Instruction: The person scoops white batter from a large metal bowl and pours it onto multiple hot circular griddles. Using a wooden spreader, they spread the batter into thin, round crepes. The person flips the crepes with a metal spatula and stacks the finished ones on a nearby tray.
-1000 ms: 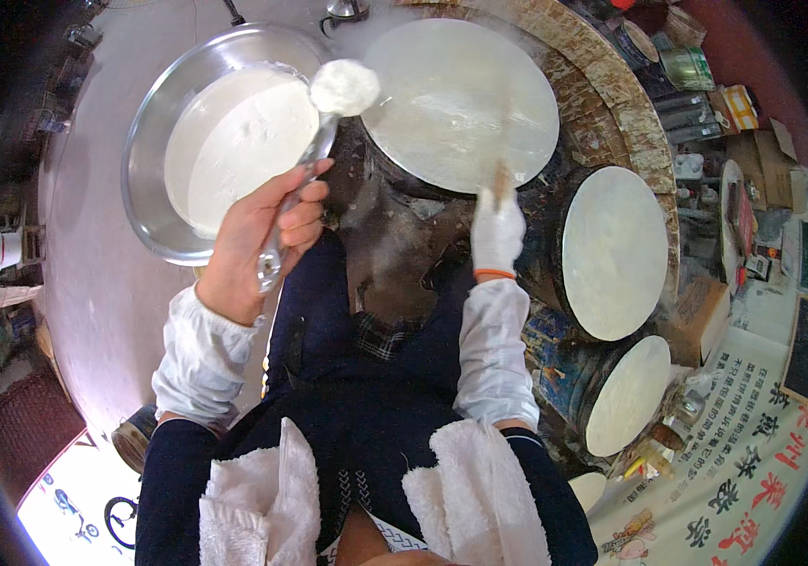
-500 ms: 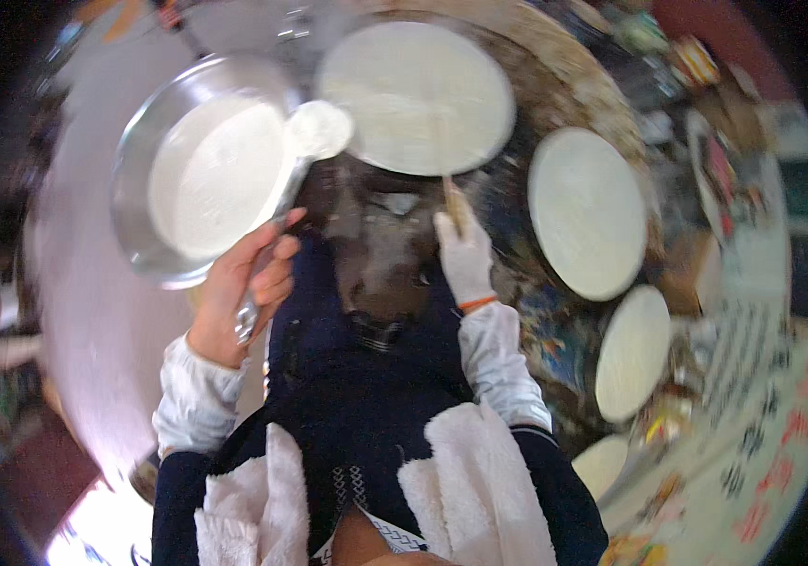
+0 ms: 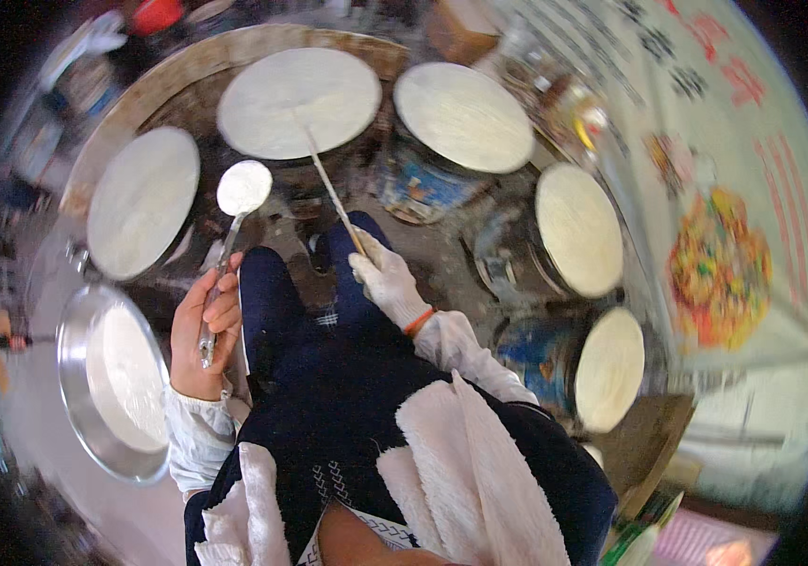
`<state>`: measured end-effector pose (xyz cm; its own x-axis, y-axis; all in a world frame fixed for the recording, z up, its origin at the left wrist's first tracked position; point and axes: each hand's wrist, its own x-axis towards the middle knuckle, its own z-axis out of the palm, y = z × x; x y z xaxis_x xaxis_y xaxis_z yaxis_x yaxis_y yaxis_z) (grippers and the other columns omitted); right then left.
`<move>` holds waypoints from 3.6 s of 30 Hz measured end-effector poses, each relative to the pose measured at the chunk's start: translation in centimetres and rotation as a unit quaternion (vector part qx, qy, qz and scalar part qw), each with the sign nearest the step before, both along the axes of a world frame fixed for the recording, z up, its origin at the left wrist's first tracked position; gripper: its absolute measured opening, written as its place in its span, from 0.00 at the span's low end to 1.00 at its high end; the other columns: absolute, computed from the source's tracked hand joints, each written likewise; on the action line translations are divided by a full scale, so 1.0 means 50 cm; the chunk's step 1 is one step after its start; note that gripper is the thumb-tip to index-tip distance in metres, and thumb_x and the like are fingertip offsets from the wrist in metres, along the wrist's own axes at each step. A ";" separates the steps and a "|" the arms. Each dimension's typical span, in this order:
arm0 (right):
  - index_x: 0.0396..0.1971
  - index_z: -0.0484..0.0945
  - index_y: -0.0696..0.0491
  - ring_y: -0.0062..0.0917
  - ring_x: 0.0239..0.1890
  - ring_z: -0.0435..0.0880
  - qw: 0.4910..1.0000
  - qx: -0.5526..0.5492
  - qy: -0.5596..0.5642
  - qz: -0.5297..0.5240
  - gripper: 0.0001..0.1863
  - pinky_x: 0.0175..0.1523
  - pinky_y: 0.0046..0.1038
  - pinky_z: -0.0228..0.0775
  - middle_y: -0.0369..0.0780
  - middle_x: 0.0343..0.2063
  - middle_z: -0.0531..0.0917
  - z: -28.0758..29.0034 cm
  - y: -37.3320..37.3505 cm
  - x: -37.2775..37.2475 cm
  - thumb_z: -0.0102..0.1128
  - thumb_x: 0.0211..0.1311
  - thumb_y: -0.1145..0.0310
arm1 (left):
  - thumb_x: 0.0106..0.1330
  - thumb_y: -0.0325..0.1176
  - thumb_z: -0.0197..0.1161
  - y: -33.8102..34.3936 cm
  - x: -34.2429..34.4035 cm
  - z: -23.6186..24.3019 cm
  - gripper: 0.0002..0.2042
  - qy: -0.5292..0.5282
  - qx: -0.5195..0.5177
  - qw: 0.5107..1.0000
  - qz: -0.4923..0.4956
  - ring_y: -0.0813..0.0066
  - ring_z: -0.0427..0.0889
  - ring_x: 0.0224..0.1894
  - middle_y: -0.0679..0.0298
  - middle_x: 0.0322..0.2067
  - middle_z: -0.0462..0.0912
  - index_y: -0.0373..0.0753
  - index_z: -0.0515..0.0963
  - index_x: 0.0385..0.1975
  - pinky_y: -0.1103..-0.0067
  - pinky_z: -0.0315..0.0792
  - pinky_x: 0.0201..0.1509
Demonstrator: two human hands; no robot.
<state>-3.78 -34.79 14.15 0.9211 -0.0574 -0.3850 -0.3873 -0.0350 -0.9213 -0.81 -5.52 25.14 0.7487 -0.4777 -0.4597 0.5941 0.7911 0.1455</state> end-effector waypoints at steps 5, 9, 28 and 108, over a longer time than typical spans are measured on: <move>0.72 0.65 0.49 0.13 0.24 0.68 0.991 0.047 -0.063 -0.106 0.28 0.29 0.19 0.63 0.28 0.27 0.74 0.029 0.080 -0.091 0.55 0.74 0.66 | 0.81 0.31 0.41 0.038 0.024 -0.016 0.19 -0.025 -0.040 0.989 -0.140 0.81 0.66 0.17 0.60 0.31 0.73 0.23 0.62 0.63 0.82 0.66 0.18; 0.71 0.66 0.48 0.11 0.24 0.68 0.980 -0.009 -0.127 -0.155 0.27 0.28 0.18 0.62 0.27 0.26 0.72 -0.003 0.084 -0.163 0.54 0.74 0.64 | 0.80 0.31 0.43 0.000 0.005 -0.017 0.18 -0.028 -0.012 0.977 -0.209 0.80 0.68 0.16 0.59 0.30 0.76 0.24 0.65 0.61 0.82 0.67 0.16; 0.64 0.73 0.61 0.22 0.51 0.81 0.667 -0.195 -0.077 -0.715 0.24 0.58 0.22 0.71 0.42 0.53 0.83 -0.022 -0.112 -0.576 0.57 0.72 0.68 | 0.81 0.33 0.44 -0.384 0.012 0.006 0.20 -0.043 0.015 0.836 -0.547 0.83 0.70 0.17 0.61 0.31 0.74 0.26 0.62 0.65 0.83 0.69 0.17; 0.71 0.62 0.58 0.18 0.17 0.77 0.666 0.127 -0.206 -0.705 0.37 0.17 0.19 0.67 0.41 0.29 0.83 0.298 -0.215 -0.756 0.63 0.62 0.68 | 0.80 0.32 0.46 -0.841 -0.137 -0.017 0.17 -0.083 0.075 0.734 -0.670 0.87 0.68 0.16 0.66 0.28 0.72 0.30 0.68 0.61 0.87 0.65 0.16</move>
<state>-41.59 -45.52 29.06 0.0511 -0.9591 -0.2785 0.4186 0.2737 -0.8659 -7.67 -47.59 24.28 -0.2958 -0.7898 -0.5373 0.7879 -0.5198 0.3303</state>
